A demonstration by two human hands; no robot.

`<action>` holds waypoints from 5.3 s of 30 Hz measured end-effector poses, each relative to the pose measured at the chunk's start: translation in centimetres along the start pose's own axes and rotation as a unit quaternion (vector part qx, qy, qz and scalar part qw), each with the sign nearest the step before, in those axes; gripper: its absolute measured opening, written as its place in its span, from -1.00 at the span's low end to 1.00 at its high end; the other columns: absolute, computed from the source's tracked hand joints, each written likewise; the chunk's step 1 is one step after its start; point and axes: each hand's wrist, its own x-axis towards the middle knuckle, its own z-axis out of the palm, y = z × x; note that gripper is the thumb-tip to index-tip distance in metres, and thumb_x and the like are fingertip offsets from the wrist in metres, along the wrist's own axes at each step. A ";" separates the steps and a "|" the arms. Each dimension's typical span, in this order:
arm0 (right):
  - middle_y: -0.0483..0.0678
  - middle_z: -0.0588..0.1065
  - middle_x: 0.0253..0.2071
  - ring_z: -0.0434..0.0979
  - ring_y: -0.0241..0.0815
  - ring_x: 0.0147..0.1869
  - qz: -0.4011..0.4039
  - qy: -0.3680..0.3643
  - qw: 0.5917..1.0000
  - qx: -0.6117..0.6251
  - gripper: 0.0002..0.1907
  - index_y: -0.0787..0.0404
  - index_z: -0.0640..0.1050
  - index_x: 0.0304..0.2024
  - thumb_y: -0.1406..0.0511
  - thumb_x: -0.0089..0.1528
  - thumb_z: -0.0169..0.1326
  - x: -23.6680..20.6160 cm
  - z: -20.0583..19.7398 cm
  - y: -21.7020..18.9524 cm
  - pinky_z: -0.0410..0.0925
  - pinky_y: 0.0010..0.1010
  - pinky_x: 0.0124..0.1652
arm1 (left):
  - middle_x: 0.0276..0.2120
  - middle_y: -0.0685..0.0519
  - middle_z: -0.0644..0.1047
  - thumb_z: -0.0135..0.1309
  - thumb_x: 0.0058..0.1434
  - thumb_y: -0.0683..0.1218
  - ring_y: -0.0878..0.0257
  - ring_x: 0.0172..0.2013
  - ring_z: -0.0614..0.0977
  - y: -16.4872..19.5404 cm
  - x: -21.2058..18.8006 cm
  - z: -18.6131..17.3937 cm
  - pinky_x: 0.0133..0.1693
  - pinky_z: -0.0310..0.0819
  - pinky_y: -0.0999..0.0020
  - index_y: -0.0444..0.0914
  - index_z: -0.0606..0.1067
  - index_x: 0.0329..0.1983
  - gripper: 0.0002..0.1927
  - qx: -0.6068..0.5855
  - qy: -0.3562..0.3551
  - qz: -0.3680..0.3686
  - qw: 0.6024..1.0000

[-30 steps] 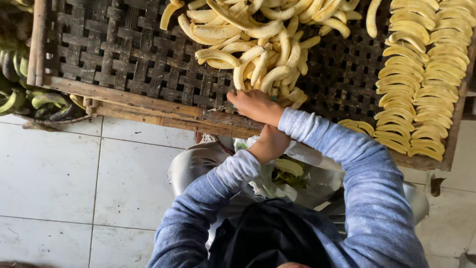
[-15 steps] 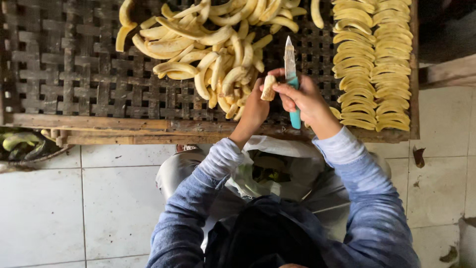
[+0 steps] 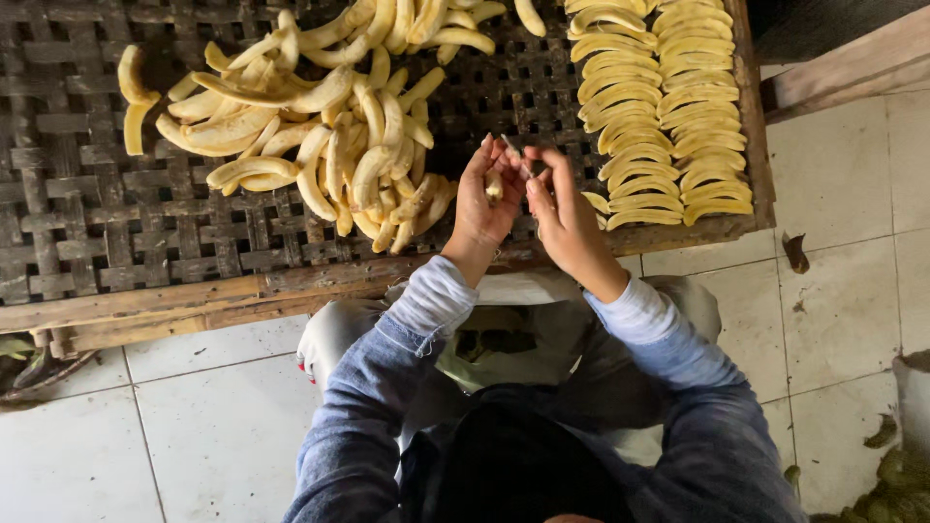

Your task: The person sits at a woven bamboo drying rack and trims banana halves with a small knife, removing tips and blemishes. They place the trimmed bananas in neat rows on the right side of the rack and set trimmings aside, working through the pile one piece at a time.

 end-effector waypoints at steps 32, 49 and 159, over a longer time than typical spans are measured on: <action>0.17 0.51 0.24 0.64 0.15 0.06 -0.180 -0.011 0.940 -0.289 -0.43 0.18 0.27 0.43 0.42 0.36 -0.01 1.1 0.5 -0.6 0.48 -0.19 -0.16 | -0.23 -0.12 0.58 -0.32 0.55 0.01 0.02 -0.11 0.61 -1.2 0.3 0.8 0.02 0.48 0.14 -0.30 0.43 -0.14 -0.64 0.053 -0.025 0.069 0.996; 0.06 0.48 -0.20 0.53 0.01 -0.28 -0.192 0.064 0.848 -0.490 -0.36 0.19 0.27 0.45 0.32 0.34 0.15 2.1 -4.0 2.5 0.37 -0.24 -0.36 | 0.15 -0.10 0.48 -0.02 0.51 0.09 0.13 0.18 0.50 -1.2 -1.1 2.7 0.29 0.40 0.13 -0.38 0.42 0.25 -0.53 0.228 0.027 -0.062 0.971; -0.20 0.43 -0.53 0.31 -0.38 -0.55 0.271 -0.384 0.872 -0.137 -0.68 0.19 0.63 -0.11 0.12 0.23 0.30 21.2 -8.2 16.2 0.21 -0.46 -0.53 | -0.15 0.02 0.53 0.05 0.40 -0.15 0.21 -0.07 0.58 22.9 3.4 1.3 0.08 0.49 0.33 -0.27 0.40 -0.06 -0.87 0.050 0.073 0.292 0.952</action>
